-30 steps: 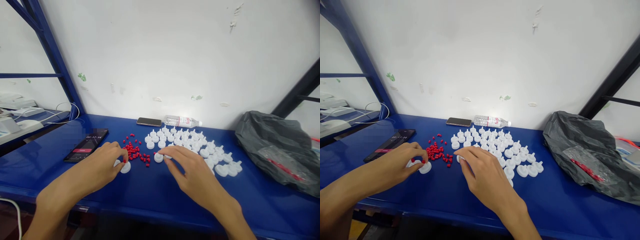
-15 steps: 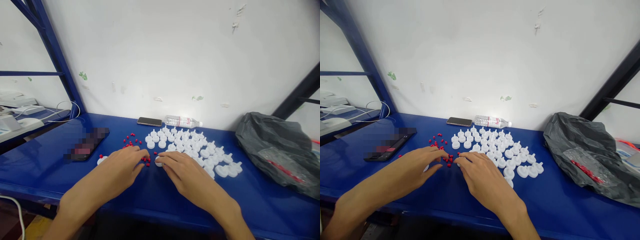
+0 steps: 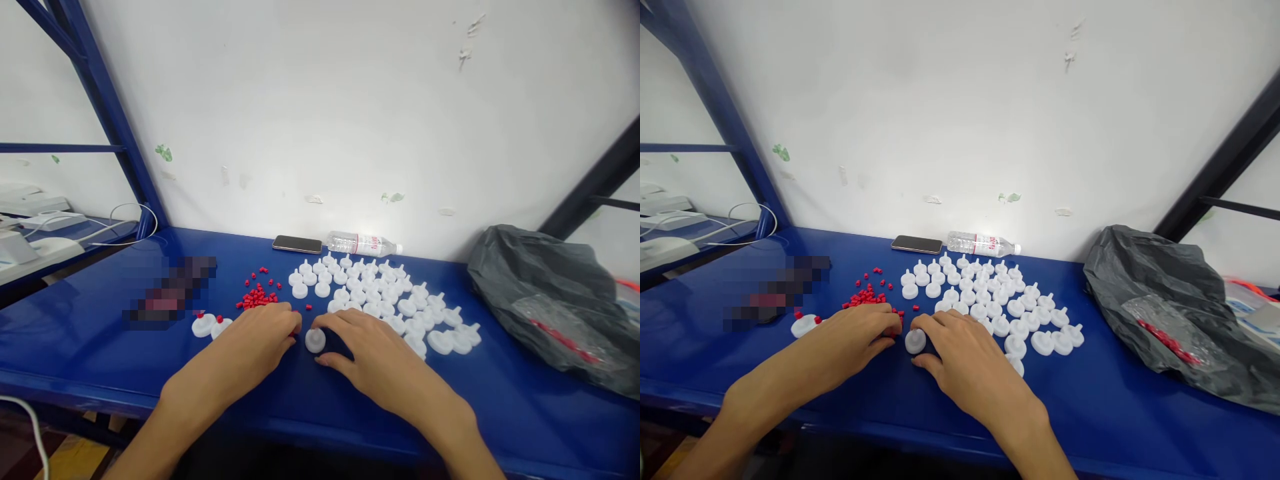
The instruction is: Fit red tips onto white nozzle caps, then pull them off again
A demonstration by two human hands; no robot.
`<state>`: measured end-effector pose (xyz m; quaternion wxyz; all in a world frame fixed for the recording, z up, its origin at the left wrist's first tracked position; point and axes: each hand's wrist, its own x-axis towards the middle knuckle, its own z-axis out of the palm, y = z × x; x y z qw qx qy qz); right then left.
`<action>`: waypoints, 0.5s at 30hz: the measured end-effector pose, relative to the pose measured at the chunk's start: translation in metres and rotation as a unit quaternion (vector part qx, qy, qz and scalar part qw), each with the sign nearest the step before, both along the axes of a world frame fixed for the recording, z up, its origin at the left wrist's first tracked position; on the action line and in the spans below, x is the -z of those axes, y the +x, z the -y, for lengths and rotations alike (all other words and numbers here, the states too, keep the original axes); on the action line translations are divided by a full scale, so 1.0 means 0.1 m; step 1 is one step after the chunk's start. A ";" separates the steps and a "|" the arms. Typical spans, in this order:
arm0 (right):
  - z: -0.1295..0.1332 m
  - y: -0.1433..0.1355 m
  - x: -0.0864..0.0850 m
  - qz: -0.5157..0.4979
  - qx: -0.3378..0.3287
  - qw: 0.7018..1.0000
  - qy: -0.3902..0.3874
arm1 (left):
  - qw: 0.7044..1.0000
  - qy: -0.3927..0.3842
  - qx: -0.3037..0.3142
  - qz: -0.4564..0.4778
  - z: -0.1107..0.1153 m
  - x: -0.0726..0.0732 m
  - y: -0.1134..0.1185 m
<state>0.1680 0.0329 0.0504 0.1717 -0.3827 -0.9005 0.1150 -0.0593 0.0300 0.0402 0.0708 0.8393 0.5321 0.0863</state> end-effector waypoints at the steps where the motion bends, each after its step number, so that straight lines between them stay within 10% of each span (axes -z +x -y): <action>1: 0.00 0.00 0.00 -0.003 -0.008 1.000 -0.006 | 1.000 0.001 0.004 0.004 -0.01 0.01 -0.01; 15: 0.01 0.01 -0.03 -0.005 -0.021 1.000 -0.016 | 1.000 -0.003 0.000 -0.006 -0.06 0.02 -0.03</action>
